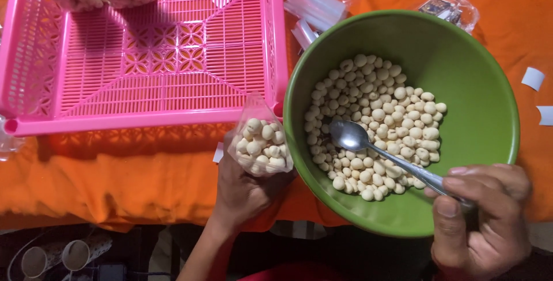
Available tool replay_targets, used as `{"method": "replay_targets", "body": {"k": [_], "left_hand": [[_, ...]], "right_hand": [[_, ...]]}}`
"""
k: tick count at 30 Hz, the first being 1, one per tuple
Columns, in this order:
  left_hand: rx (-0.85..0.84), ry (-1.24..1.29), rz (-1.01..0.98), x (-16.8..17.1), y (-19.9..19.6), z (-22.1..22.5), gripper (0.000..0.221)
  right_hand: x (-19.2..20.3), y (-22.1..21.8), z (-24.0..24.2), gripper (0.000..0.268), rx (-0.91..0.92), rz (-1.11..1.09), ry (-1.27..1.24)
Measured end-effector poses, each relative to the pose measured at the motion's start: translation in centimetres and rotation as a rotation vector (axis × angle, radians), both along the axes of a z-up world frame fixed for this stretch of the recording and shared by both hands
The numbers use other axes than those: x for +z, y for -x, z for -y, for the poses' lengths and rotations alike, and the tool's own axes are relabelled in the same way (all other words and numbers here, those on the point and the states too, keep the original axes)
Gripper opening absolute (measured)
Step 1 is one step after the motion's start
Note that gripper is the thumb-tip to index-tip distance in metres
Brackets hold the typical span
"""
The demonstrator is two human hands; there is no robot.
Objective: Scooping small round snacks from a bowl into a plastic bag using a spoon.
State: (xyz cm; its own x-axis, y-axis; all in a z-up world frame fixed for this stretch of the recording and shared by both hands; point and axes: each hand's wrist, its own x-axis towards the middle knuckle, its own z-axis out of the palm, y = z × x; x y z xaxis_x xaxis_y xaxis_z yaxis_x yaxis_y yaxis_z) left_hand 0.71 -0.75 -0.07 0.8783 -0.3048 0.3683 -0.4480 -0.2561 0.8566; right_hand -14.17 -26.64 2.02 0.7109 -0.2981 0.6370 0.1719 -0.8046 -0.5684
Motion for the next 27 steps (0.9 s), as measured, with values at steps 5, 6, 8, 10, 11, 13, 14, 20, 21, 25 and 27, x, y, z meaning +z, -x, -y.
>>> {"method": "replay_targets", "body": {"k": [5,6,8,10,11,13,14,20,21,25,27], "left_hand": [[-0.053,-0.01,0.046,0.0,0.3,-0.2,0.052],[-0.033,-0.017,0.031,0.2,0.4,0.0,0.05],[-0.013,-0.022,0.021,0.5,0.6,0.2,0.049],[-0.01,0.038,-0.017,0.6,0.7,0.2,0.055],[-0.01,0.039,-0.011,0.7,0.9,0.2,0.055],[-0.009,0.041,-0.015,0.9,0.8,0.2,0.051],[-0.013,0.044,-0.007,1.2,1.0,0.3,0.051],[0.065,0.055,-0.089,0.5,1.2,0.1,0.063],[0.038,0.089,-0.145,0.5,1.2,0.0,0.067],[0.022,0.052,-0.176,0.5,1.0,0.0,0.075],[0.03,0.033,-0.16,0.2,1.1,0.0,0.076]], "right_hand": [[2.9,-0.7,-2.0,0.019,-0.08,-0.119,0.056],[3.8,-1.0,-2.1,0.013,-0.064,-0.178,0.101],[5.6,-1.8,-2.1,0.009,-0.05,-0.233,0.146],[7.3,-2.7,-2.2,0.012,0.064,-0.263,0.241],[7.9,-3.3,-2.6,0.012,0.063,-0.257,0.242],[9.2,-4.5,-3.4,0.011,0.253,-0.194,0.195],[9.2,-4.6,-3.6,0.011,0.248,-0.187,0.199],[7.2,-3.9,-4.1,0.013,0.125,-0.102,0.135],[6.5,-3.7,-3.7,0.012,0.117,-0.032,0.166],[5.0,-3.0,-3.2,0.012,0.072,-0.013,0.184],[5.4,-3.1,-3.2,0.011,0.096,-0.044,0.191]]}}
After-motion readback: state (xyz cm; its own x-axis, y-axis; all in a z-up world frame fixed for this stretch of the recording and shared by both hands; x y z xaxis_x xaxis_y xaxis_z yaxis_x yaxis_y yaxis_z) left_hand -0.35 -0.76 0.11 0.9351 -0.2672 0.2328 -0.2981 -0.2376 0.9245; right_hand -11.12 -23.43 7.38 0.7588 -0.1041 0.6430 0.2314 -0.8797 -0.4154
